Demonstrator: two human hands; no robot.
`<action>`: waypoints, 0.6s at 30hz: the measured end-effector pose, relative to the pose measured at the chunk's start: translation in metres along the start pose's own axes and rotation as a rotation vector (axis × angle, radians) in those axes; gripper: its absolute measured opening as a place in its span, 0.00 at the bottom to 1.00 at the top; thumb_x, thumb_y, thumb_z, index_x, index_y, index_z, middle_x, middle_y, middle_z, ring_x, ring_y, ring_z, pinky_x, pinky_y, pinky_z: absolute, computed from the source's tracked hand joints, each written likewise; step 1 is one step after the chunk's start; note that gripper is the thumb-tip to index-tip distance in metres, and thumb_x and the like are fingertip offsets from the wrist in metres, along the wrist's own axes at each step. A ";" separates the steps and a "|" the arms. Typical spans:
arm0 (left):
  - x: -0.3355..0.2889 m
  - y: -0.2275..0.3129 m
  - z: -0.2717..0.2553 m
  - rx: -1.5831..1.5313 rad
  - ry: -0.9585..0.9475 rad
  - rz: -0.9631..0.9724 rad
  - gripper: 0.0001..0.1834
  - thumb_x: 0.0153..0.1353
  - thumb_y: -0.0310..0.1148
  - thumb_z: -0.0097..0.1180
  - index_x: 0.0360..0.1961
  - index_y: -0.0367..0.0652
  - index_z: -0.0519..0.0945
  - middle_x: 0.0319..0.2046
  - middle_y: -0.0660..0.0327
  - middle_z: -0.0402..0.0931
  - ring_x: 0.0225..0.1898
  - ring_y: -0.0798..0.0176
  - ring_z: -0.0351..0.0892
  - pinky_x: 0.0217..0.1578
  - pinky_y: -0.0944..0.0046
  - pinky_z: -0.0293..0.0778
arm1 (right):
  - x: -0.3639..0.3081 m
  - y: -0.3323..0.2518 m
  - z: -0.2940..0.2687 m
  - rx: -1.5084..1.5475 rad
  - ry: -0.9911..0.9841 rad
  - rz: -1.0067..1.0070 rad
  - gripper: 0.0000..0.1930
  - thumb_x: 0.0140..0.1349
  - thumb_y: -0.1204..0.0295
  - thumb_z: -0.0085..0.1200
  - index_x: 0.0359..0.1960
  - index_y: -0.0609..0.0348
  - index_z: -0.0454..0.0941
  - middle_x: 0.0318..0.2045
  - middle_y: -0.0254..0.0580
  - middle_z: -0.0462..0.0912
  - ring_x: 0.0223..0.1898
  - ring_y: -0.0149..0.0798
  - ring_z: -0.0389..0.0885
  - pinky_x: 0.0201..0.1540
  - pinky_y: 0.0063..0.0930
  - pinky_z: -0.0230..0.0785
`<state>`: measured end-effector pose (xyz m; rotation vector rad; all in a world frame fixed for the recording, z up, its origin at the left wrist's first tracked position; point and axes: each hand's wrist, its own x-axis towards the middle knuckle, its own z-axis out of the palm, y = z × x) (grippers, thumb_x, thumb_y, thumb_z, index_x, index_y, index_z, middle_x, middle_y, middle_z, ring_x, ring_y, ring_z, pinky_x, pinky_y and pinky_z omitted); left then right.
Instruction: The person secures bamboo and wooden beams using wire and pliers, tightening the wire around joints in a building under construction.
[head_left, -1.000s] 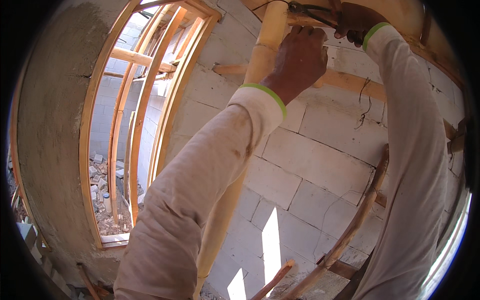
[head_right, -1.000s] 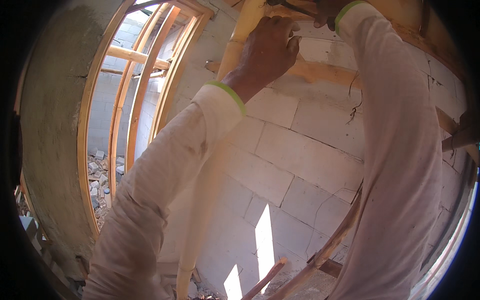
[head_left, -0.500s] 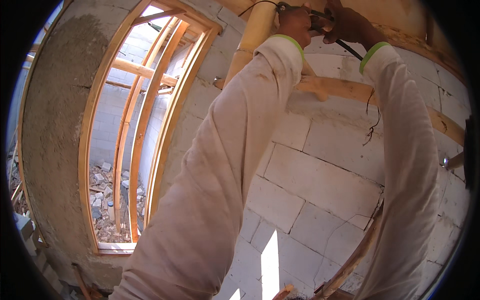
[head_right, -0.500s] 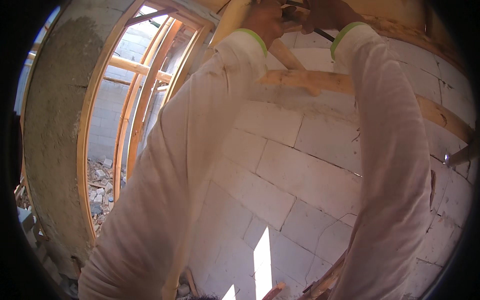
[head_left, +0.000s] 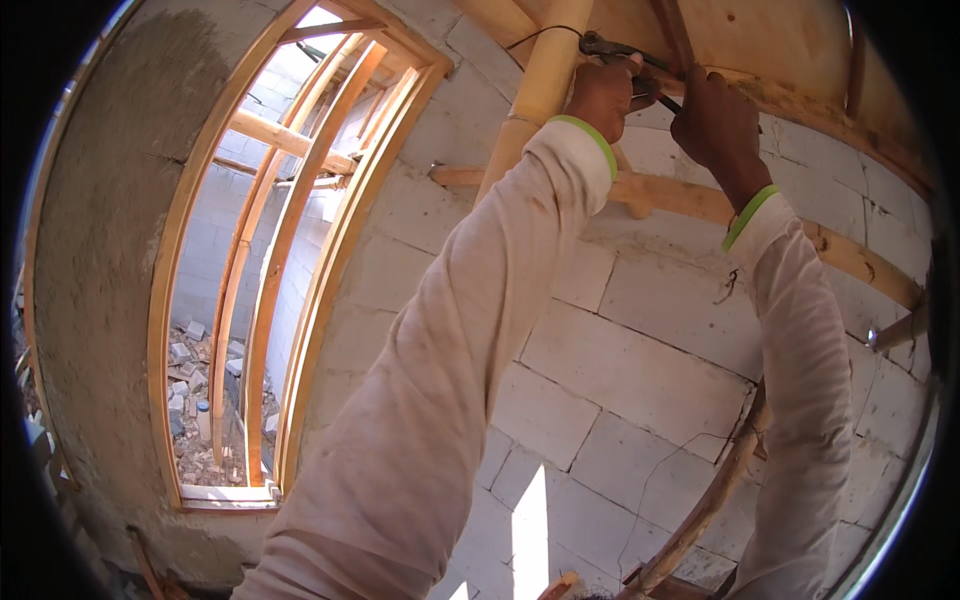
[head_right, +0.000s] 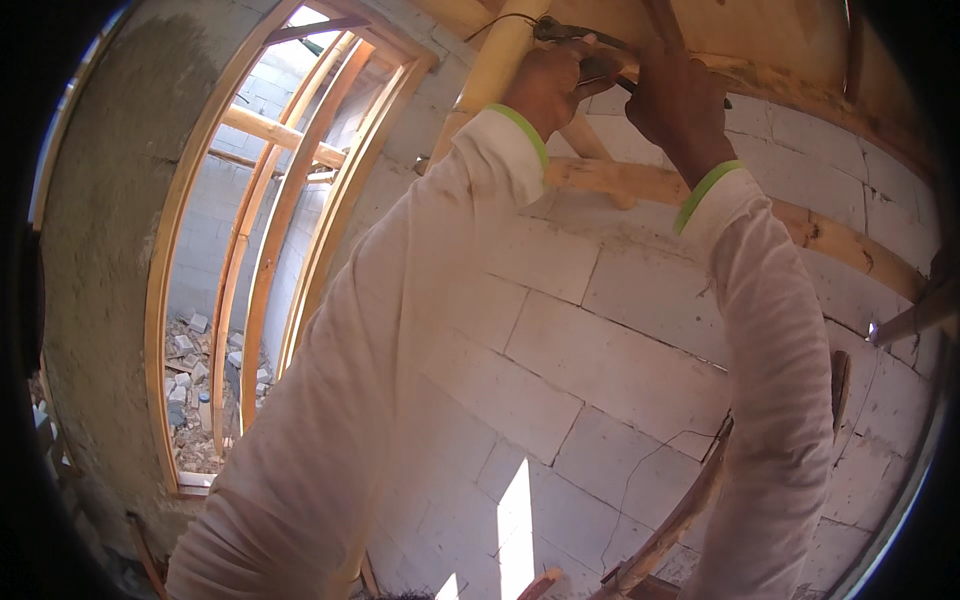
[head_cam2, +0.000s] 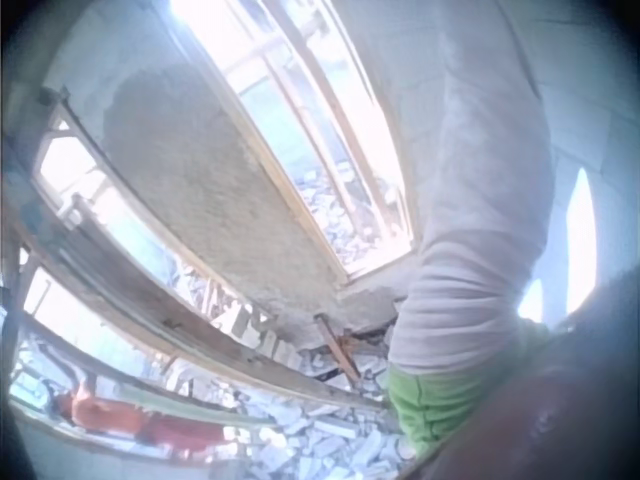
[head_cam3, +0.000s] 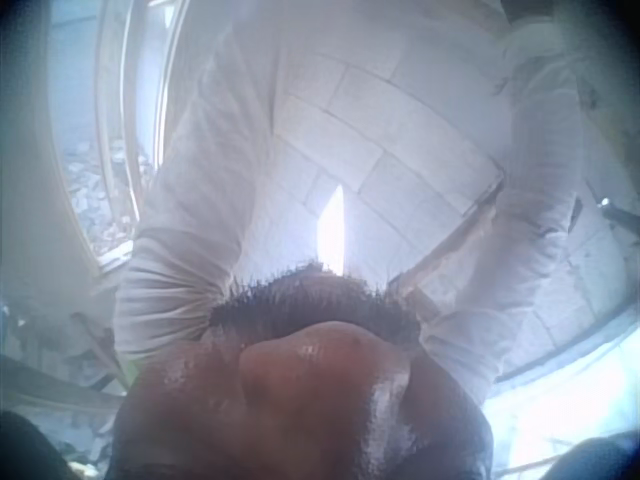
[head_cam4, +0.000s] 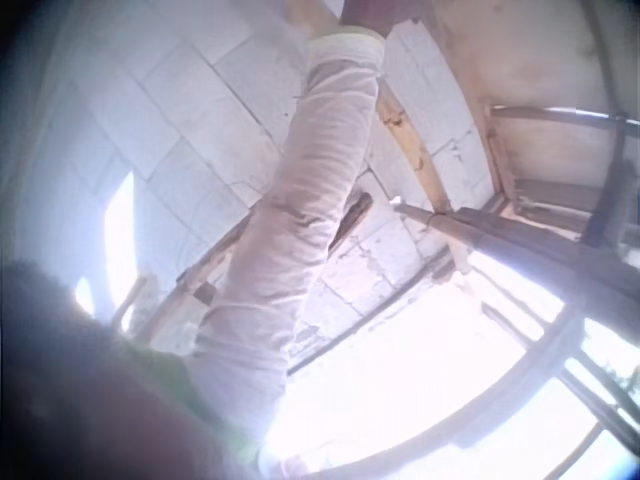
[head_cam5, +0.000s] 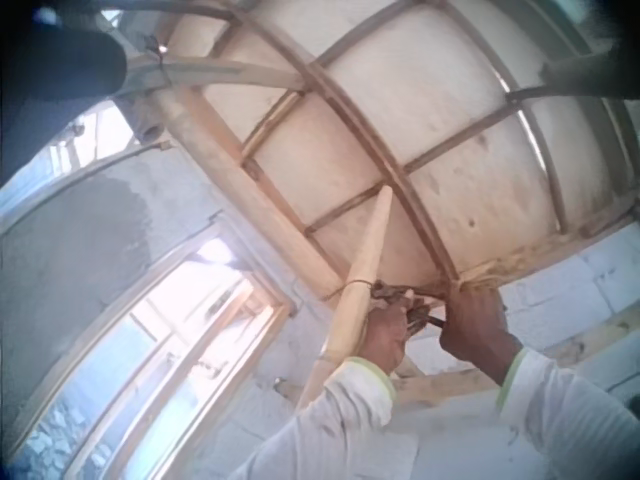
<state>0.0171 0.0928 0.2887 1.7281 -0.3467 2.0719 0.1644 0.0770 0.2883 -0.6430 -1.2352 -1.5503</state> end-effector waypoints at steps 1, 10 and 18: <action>-0.002 0.001 0.000 0.017 -0.004 -0.014 0.09 0.71 0.29 0.45 0.46 0.32 0.70 0.39 0.49 0.79 0.37 0.54 0.82 0.46 0.58 0.84 | -0.001 -0.002 -0.001 -0.006 -0.019 0.014 0.19 0.54 0.73 0.55 0.50 0.59 0.71 0.38 0.53 0.80 0.39 0.55 0.83 0.41 0.50 0.74; -0.012 0.013 0.003 0.041 -0.060 -0.013 0.14 0.69 0.31 0.50 0.49 0.30 0.70 0.46 0.48 0.76 0.46 0.53 0.80 0.52 0.56 0.80 | 0.056 0.046 0.004 0.336 -0.417 -0.113 0.19 0.46 0.78 0.49 0.44 0.65 0.76 0.26 0.50 0.79 0.33 0.49 0.81 0.37 0.39 0.73; 0.000 -0.001 0.000 -0.007 -0.171 0.058 0.16 0.70 0.32 0.50 0.49 0.27 0.70 0.48 0.47 0.75 0.52 0.52 0.77 0.55 0.54 0.77 | 0.087 0.059 -0.003 0.815 -1.015 0.169 0.18 0.36 0.78 0.54 0.36 0.66 0.76 0.17 0.41 0.71 0.13 0.34 0.69 0.16 0.29 0.64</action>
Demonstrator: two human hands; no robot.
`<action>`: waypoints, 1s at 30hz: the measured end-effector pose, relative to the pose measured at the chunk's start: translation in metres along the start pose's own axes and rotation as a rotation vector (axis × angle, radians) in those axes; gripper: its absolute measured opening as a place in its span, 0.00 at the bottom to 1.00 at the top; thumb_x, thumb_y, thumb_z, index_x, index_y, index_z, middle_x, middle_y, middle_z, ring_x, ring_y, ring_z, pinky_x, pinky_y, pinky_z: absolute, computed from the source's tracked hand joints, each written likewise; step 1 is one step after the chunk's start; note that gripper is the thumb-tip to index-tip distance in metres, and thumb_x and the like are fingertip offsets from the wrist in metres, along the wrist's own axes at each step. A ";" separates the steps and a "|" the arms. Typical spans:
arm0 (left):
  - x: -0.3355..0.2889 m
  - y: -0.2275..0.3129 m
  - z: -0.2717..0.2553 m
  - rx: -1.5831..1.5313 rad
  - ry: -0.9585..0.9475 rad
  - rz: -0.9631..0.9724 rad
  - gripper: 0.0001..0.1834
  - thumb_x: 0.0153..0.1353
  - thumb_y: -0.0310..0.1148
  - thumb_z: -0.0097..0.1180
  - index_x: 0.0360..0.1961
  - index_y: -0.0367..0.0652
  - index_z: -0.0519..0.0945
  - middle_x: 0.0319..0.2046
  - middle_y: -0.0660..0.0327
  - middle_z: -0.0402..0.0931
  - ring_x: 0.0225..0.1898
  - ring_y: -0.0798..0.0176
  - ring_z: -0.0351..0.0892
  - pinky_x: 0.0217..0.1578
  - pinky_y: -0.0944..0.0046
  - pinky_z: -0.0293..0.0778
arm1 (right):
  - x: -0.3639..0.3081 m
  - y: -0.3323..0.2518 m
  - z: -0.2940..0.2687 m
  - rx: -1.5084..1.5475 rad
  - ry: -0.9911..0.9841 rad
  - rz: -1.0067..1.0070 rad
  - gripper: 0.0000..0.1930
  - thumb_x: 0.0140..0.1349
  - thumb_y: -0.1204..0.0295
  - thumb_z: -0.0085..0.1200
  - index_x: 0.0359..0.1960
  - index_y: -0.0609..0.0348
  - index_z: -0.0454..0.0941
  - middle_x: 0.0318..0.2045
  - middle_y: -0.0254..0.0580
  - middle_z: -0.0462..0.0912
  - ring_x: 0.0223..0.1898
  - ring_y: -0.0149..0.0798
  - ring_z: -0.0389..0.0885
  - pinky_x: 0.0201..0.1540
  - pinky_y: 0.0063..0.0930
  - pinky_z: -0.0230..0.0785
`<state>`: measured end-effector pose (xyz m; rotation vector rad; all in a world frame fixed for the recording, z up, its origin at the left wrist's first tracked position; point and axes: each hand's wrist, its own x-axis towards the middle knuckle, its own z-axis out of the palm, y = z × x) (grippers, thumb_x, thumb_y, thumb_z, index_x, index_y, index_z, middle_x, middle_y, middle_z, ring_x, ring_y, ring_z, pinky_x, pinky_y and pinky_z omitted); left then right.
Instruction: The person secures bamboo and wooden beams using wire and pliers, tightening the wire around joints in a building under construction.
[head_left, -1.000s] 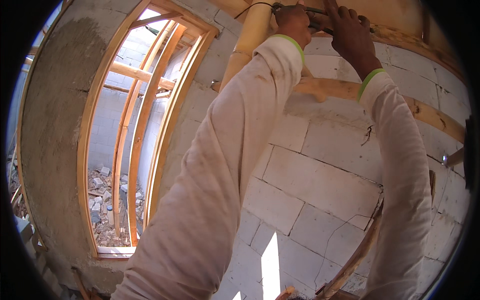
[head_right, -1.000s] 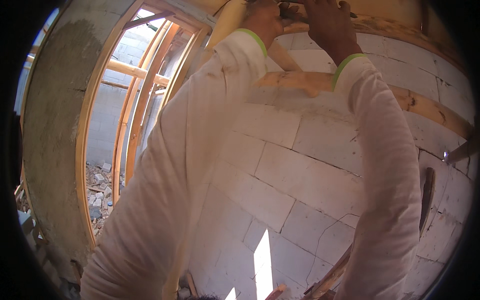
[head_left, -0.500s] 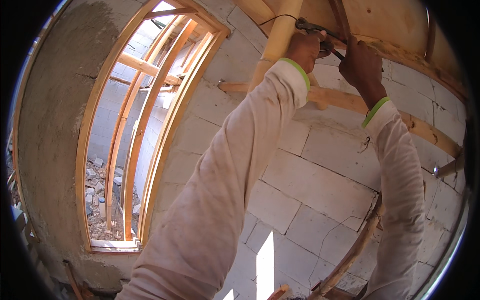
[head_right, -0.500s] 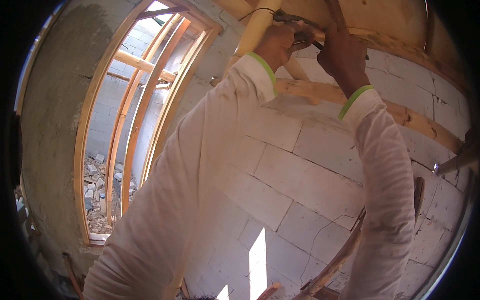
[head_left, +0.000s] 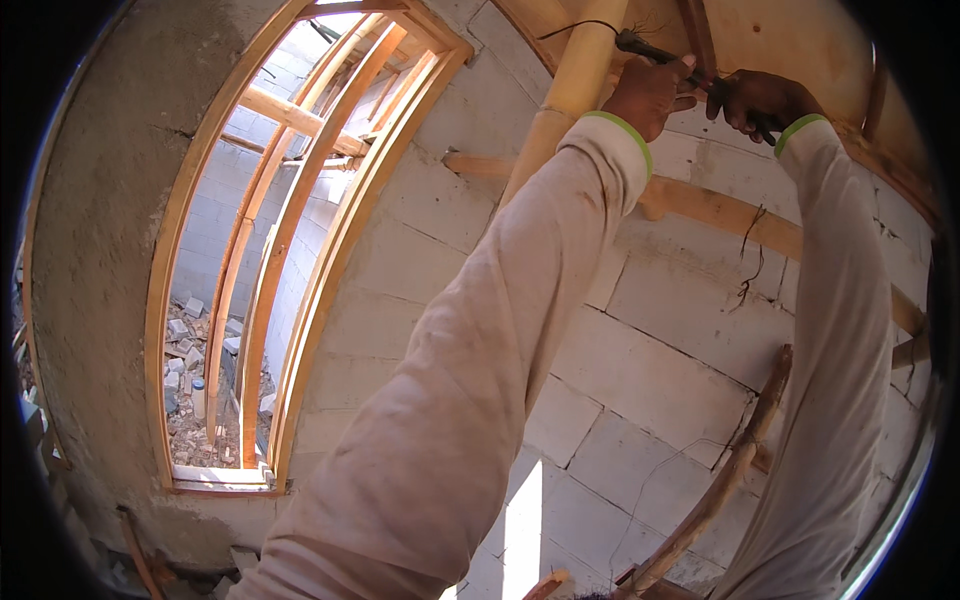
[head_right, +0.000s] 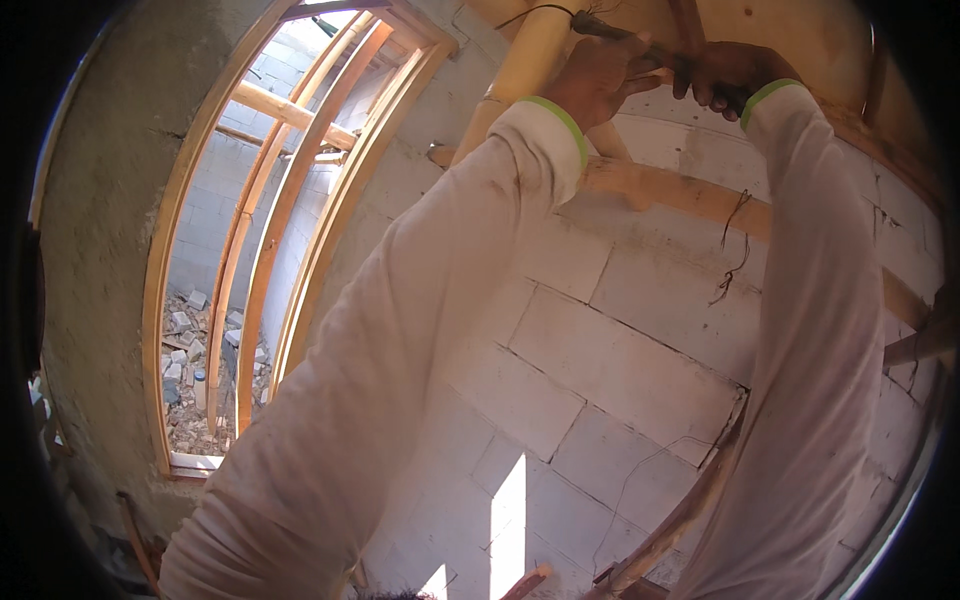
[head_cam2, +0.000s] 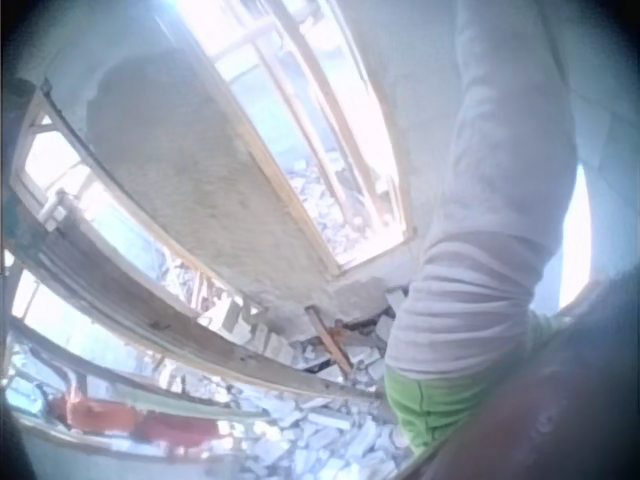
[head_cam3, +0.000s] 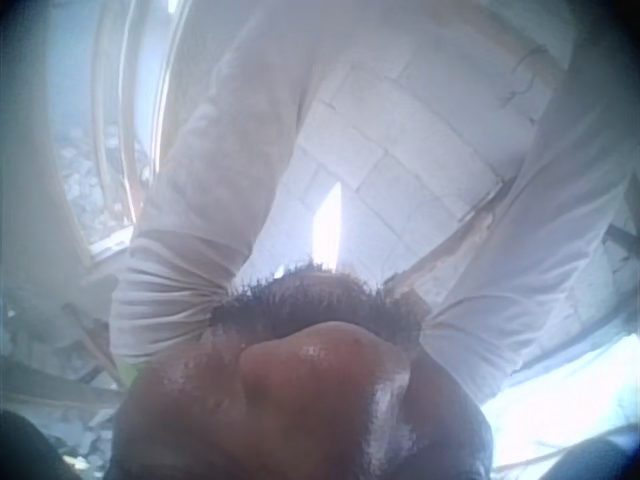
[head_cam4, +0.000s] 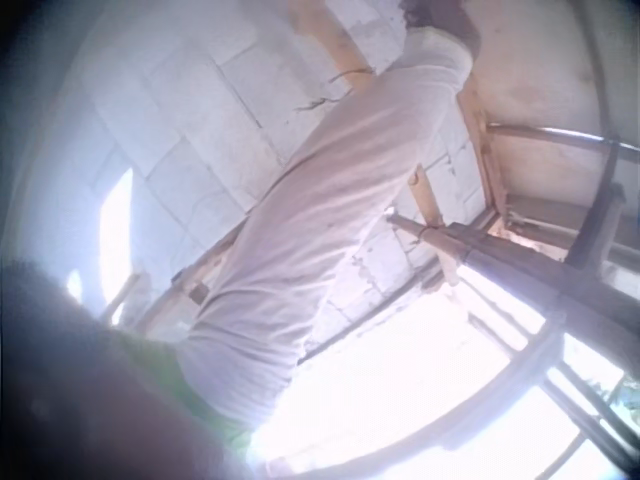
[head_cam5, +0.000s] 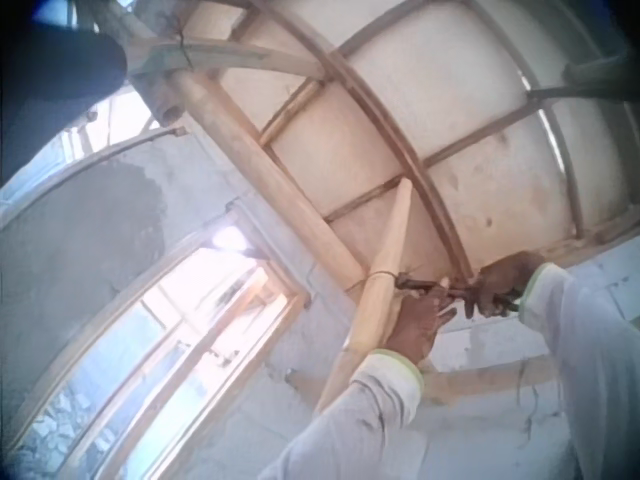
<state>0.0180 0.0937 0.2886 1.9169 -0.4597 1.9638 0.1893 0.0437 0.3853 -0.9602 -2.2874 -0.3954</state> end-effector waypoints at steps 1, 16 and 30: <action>0.003 -0.001 0.000 -0.002 -0.008 0.012 0.16 0.70 0.32 0.50 0.49 0.27 0.70 0.48 0.47 0.75 0.51 0.52 0.78 0.55 0.54 0.78 | -0.004 0.000 0.002 0.004 -0.016 -0.016 0.18 0.36 0.78 0.54 0.36 0.67 0.76 0.17 0.41 0.71 0.13 0.35 0.69 0.16 0.29 0.64; 0.011 -0.001 0.008 -0.112 0.055 0.061 0.16 0.70 0.28 0.49 0.47 0.21 0.68 0.42 0.42 0.76 0.42 0.48 0.82 0.46 0.54 0.85 | -0.013 0.023 0.093 -1.232 1.506 -0.386 0.31 0.54 0.74 0.62 0.60 0.42 0.64 0.51 0.34 0.72 0.58 0.41 0.69 0.57 0.49 0.61; 0.008 -0.004 0.007 -0.108 0.108 0.025 0.12 0.69 0.25 0.47 0.48 0.25 0.67 0.44 0.44 0.74 0.40 0.47 0.82 0.43 0.54 0.86 | -0.001 0.029 0.072 -1.175 1.240 -0.215 0.24 0.52 0.79 0.56 0.52 0.45 0.70 0.39 0.33 0.75 0.47 0.40 0.75 0.46 0.42 0.65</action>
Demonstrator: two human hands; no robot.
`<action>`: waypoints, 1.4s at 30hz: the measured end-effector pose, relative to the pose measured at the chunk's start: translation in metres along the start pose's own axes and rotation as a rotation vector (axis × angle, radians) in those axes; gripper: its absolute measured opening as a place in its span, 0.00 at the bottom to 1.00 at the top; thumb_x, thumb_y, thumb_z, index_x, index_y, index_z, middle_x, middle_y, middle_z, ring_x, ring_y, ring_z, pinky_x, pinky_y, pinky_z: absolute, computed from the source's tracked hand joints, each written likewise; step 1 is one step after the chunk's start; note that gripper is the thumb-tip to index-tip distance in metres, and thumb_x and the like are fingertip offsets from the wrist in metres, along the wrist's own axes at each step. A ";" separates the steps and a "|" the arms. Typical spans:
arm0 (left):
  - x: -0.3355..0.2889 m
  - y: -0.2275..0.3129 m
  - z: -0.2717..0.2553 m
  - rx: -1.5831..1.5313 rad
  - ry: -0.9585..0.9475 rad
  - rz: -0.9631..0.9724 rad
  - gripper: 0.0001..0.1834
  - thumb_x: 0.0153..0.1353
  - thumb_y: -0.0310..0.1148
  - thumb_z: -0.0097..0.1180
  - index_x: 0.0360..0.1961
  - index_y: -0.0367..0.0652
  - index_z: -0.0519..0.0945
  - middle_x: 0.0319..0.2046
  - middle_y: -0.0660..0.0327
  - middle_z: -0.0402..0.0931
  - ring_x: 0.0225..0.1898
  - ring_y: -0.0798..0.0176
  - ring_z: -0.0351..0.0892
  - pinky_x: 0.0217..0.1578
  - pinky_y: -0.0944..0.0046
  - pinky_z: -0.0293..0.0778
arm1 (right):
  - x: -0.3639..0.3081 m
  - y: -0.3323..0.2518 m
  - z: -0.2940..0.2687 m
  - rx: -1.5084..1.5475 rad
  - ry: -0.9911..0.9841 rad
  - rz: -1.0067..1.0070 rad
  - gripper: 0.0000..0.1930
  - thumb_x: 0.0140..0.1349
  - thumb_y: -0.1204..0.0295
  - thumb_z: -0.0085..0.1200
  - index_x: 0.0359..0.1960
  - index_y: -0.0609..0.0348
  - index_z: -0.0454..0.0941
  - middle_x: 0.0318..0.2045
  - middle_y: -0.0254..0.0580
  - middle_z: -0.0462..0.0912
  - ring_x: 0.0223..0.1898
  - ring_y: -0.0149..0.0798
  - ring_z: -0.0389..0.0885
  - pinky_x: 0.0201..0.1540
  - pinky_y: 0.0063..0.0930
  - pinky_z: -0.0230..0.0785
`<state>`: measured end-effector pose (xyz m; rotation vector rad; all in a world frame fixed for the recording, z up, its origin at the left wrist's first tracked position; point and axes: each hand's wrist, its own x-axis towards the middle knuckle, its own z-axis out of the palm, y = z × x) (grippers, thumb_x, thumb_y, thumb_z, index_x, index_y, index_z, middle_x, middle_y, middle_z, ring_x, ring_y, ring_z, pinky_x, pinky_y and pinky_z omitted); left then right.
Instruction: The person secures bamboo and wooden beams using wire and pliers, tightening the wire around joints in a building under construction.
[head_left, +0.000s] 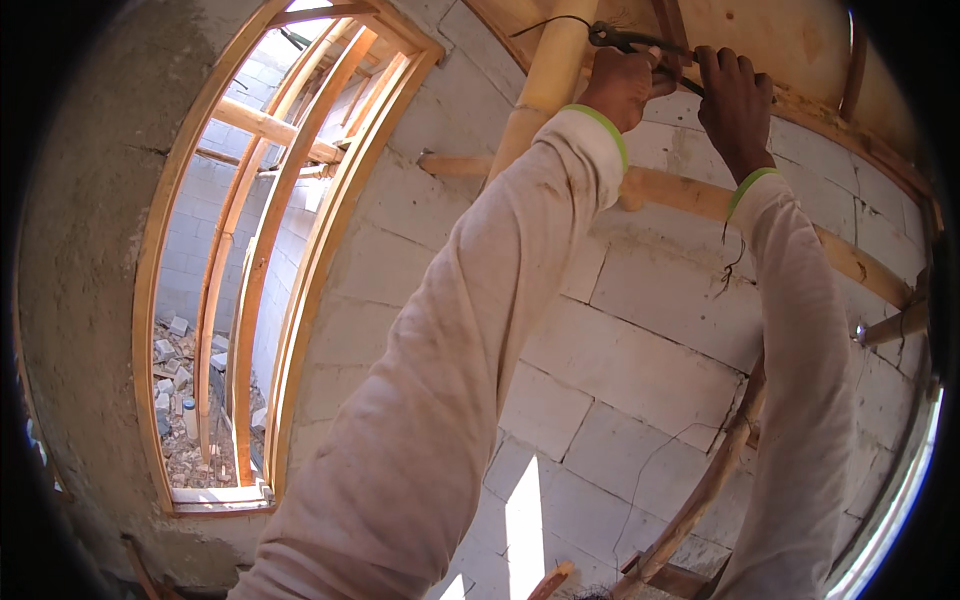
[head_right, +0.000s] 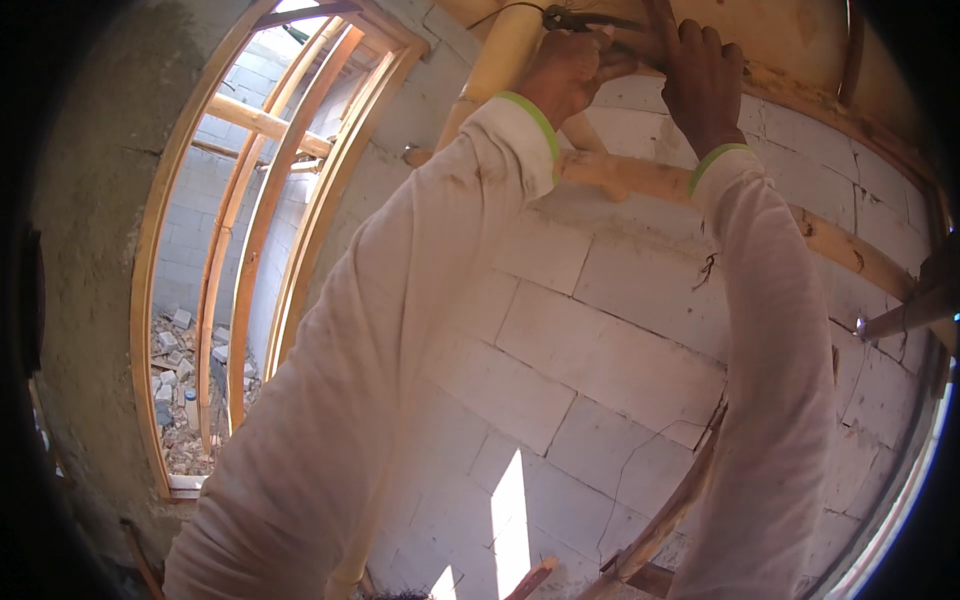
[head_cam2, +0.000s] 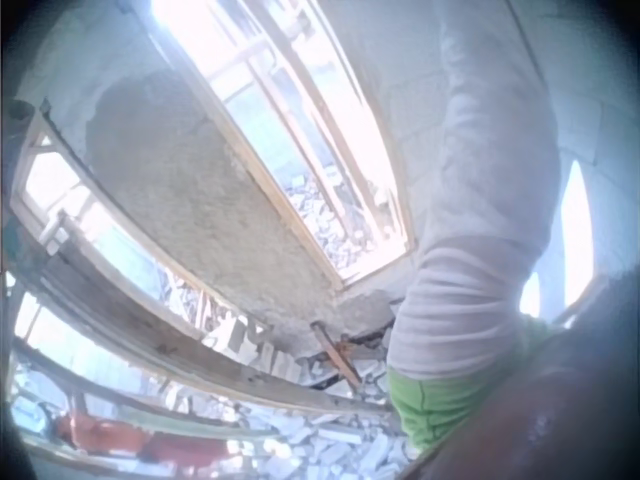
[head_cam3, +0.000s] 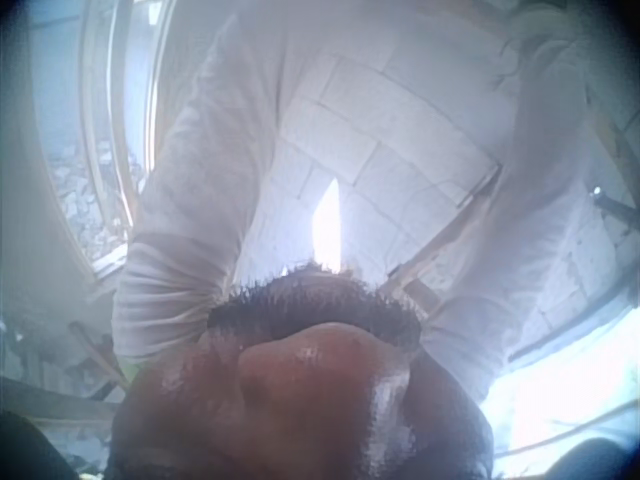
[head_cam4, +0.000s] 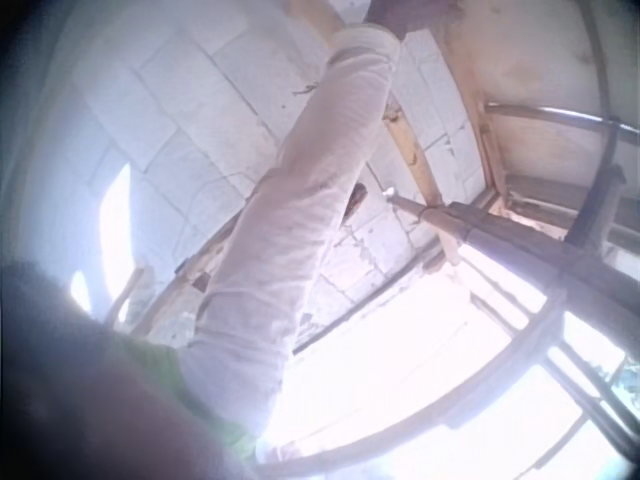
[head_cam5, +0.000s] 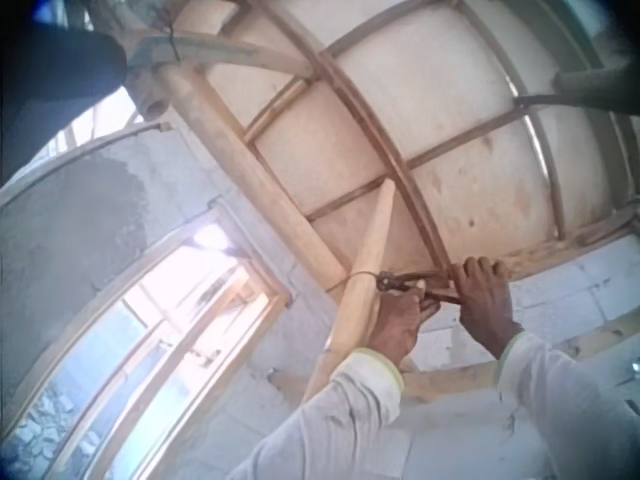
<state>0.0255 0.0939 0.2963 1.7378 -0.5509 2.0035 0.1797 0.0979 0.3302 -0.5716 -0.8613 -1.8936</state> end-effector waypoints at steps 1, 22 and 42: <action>-0.001 -0.001 -0.001 0.028 0.018 0.004 0.11 0.68 0.25 0.49 0.45 0.26 0.70 0.42 0.45 0.76 0.37 0.50 0.83 0.39 0.56 0.86 | -0.005 -0.006 0.000 -0.002 -0.023 0.034 0.23 0.52 0.78 0.56 0.51 0.46 0.70 0.39 0.33 0.75 0.47 0.41 0.76 0.45 0.43 0.65; -0.013 0.010 -0.003 0.035 -0.052 -0.028 0.15 0.69 0.26 0.45 0.53 0.26 0.65 0.48 0.42 0.73 0.49 0.45 0.79 0.51 0.53 0.81 | 0.044 0.037 -0.020 0.866 -0.724 -0.049 0.29 0.40 0.83 0.53 0.51 0.59 0.70 0.23 0.37 0.69 0.24 0.35 0.70 0.23 0.30 0.63; -0.043 0.022 0.014 0.333 -0.380 -0.065 0.20 0.67 0.38 0.56 0.46 0.28 0.73 0.44 0.47 0.79 0.44 0.53 0.82 0.49 0.55 0.80 | -0.073 -0.020 -0.075 0.411 -0.253 0.342 0.39 0.59 0.81 0.52 0.71 0.65 0.45 0.70 0.61 0.47 0.72 0.68 0.44 0.61 0.73 0.56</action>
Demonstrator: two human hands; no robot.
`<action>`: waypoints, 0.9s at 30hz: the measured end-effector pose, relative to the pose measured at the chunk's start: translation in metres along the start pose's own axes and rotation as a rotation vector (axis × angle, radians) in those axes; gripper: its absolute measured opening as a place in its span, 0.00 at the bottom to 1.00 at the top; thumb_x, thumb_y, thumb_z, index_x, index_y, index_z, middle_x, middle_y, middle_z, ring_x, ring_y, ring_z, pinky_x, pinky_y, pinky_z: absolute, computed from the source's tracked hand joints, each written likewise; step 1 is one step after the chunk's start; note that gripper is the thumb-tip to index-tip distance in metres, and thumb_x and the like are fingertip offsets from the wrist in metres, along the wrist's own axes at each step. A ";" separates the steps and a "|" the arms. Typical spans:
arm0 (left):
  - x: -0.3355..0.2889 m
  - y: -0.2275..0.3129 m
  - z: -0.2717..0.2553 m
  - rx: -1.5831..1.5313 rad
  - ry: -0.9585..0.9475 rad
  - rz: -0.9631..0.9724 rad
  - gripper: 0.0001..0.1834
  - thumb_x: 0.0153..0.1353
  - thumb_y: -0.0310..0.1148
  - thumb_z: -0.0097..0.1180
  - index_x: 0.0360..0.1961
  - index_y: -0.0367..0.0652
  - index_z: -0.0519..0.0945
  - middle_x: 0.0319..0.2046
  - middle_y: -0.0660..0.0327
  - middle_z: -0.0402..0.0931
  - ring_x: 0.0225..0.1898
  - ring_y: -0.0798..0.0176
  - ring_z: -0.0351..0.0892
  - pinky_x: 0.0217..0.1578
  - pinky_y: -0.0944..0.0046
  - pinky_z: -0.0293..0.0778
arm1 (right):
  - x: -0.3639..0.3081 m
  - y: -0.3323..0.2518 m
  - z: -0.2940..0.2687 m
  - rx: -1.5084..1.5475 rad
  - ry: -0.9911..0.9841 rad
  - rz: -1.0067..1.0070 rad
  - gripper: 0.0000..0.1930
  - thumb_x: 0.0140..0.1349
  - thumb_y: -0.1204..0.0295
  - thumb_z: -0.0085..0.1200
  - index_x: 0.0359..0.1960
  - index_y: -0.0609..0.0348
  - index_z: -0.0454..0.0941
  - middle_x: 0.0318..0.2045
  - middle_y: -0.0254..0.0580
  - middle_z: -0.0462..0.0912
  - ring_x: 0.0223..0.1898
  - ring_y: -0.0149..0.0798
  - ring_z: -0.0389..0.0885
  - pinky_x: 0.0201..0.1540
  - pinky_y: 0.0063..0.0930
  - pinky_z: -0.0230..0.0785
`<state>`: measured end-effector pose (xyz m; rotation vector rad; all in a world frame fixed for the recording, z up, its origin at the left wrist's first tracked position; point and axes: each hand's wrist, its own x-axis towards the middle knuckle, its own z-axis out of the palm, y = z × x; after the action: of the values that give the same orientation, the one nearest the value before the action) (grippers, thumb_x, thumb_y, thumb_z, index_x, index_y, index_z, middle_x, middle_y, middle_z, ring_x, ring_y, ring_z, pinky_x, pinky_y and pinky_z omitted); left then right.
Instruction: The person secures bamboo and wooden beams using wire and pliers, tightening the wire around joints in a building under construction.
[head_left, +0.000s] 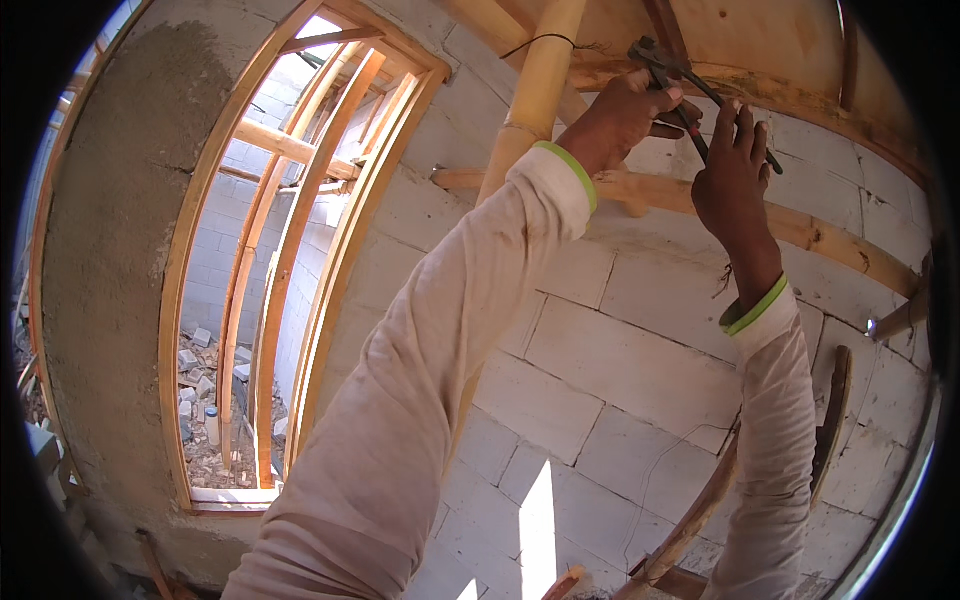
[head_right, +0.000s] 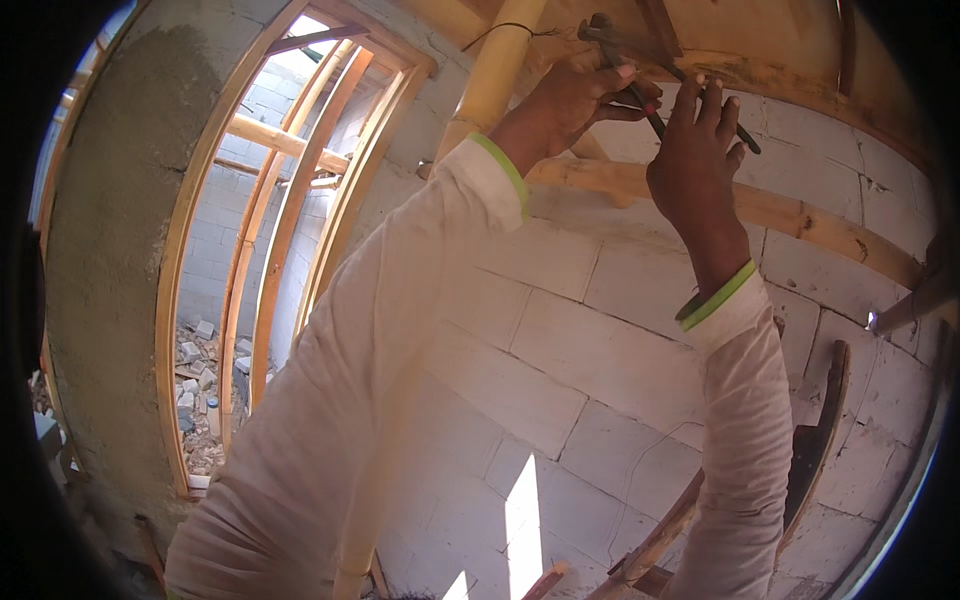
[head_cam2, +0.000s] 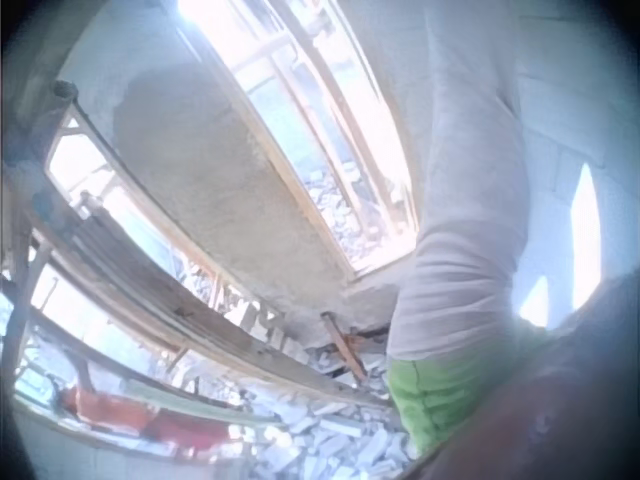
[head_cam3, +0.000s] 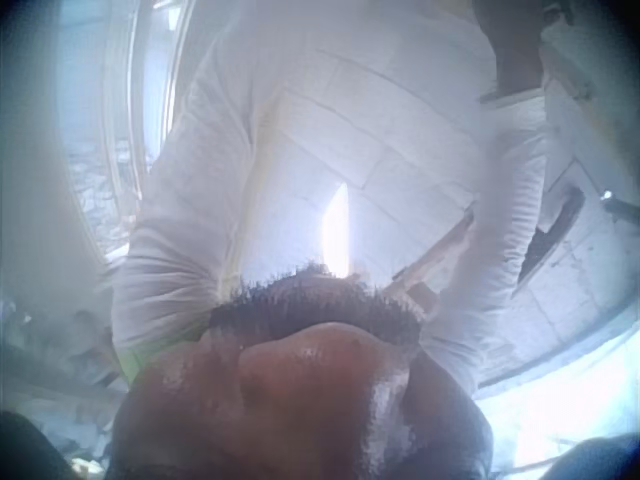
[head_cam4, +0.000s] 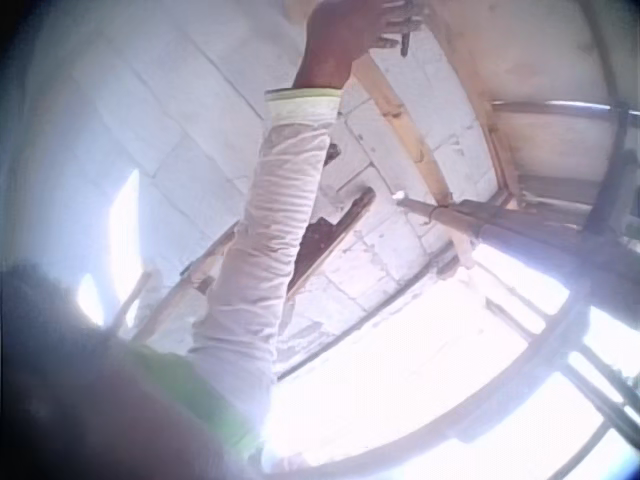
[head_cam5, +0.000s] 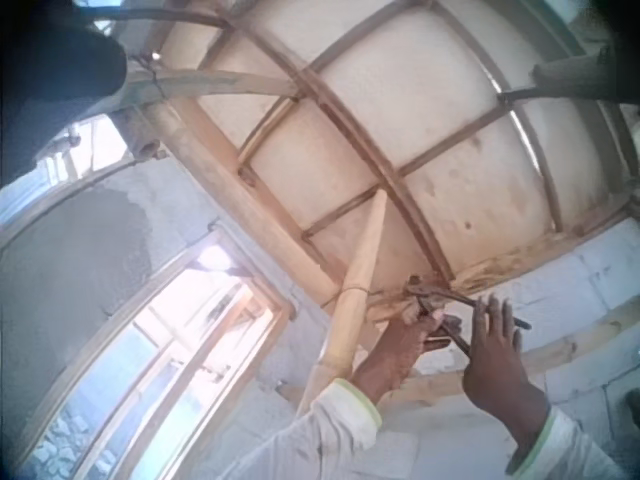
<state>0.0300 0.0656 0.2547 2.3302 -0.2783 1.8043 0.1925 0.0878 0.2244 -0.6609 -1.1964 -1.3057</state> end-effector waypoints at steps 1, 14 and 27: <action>-0.014 0.005 0.006 0.160 0.048 -0.005 0.20 0.66 0.39 0.56 0.47 0.29 0.73 0.43 0.48 0.79 0.44 0.55 0.82 0.48 0.56 0.79 | -0.020 -0.005 -0.006 0.115 -0.006 0.024 0.40 0.56 0.83 0.51 0.70 0.65 0.45 0.69 0.62 0.50 0.71 0.66 0.47 0.62 0.68 0.58; -0.382 0.159 0.102 0.374 0.738 -0.194 0.16 0.74 0.38 0.41 0.51 0.35 0.68 0.25 0.58 0.75 0.35 0.58 0.84 0.35 0.60 0.82 | -0.223 -0.121 -0.147 1.368 -0.405 -0.379 0.25 0.60 0.59 0.63 0.56 0.53 0.75 0.61 0.52 0.69 0.60 0.52 0.71 0.56 0.42 0.70; -0.675 0.377 0.195 1.189 1.117 -1.047 0.14 0.72 0.34 0.42 0.47 0.33 0.73 0.26 0.54 0.80 0.33 0.62 0.82 0.34 0.61 0.76 | 0.176 -0.290 -0.011 0.929 0.181 0.265 0.41 0.54 0.69 0.54 0.71 0.58 0.52 0.70 0.56 0.53 0.72 0.56 0.50 0.70 0.47 0.54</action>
<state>-0.0504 -0.3232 -0.4365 0.7774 2.0700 2.3158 -0.1064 -0.0478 0.3121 -0.0115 -1.3402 -0.4678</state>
